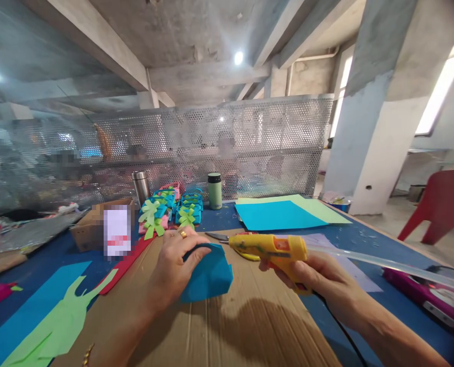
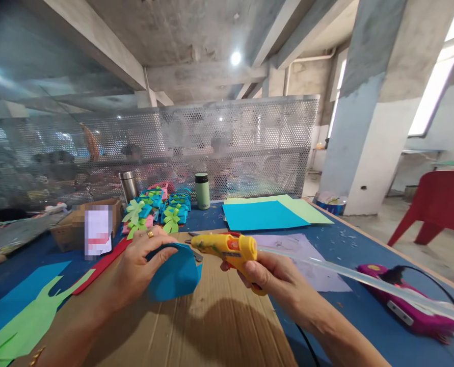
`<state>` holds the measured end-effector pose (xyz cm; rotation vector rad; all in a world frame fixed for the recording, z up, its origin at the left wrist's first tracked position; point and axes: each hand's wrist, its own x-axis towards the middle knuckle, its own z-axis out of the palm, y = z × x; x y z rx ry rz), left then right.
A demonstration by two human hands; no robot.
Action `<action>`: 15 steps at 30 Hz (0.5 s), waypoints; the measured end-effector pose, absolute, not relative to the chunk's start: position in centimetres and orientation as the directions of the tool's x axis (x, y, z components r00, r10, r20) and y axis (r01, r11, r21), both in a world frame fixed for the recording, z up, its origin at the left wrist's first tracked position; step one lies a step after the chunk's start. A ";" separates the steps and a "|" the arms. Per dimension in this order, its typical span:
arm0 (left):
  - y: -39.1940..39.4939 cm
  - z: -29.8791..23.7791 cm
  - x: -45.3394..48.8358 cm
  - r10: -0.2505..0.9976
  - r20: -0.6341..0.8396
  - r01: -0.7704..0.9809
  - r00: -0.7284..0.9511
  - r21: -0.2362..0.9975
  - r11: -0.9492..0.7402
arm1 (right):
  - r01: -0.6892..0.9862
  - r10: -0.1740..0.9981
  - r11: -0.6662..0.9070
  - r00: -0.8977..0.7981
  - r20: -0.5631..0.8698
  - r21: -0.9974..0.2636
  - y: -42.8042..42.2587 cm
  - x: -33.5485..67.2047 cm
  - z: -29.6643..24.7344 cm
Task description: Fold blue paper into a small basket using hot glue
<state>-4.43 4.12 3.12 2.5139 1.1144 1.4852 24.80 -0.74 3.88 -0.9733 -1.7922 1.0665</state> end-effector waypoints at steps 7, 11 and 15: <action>3.8 3.3 -4.3 0.586 0.751 0.588 0.304 0.336 -0.736 | 0.215 0.896 0.319 -0.385 0.220 -0.923 -1.0 24.8 3.8; 3.7 3.2 -4.1 0.582 0.753 0.583 0.306 0.335 -0.740 | 0.244 0.911 0.295 -0.362 0.195 -0.924 -1.0 24.9 3.8; 3.8 3.0 -4.1 0.584 0.751 0.589 0.308 0.332 -0.737 | 0.276 0.920 0.285 -0.348 0.181 -0.918 -0.9 24.9 3.7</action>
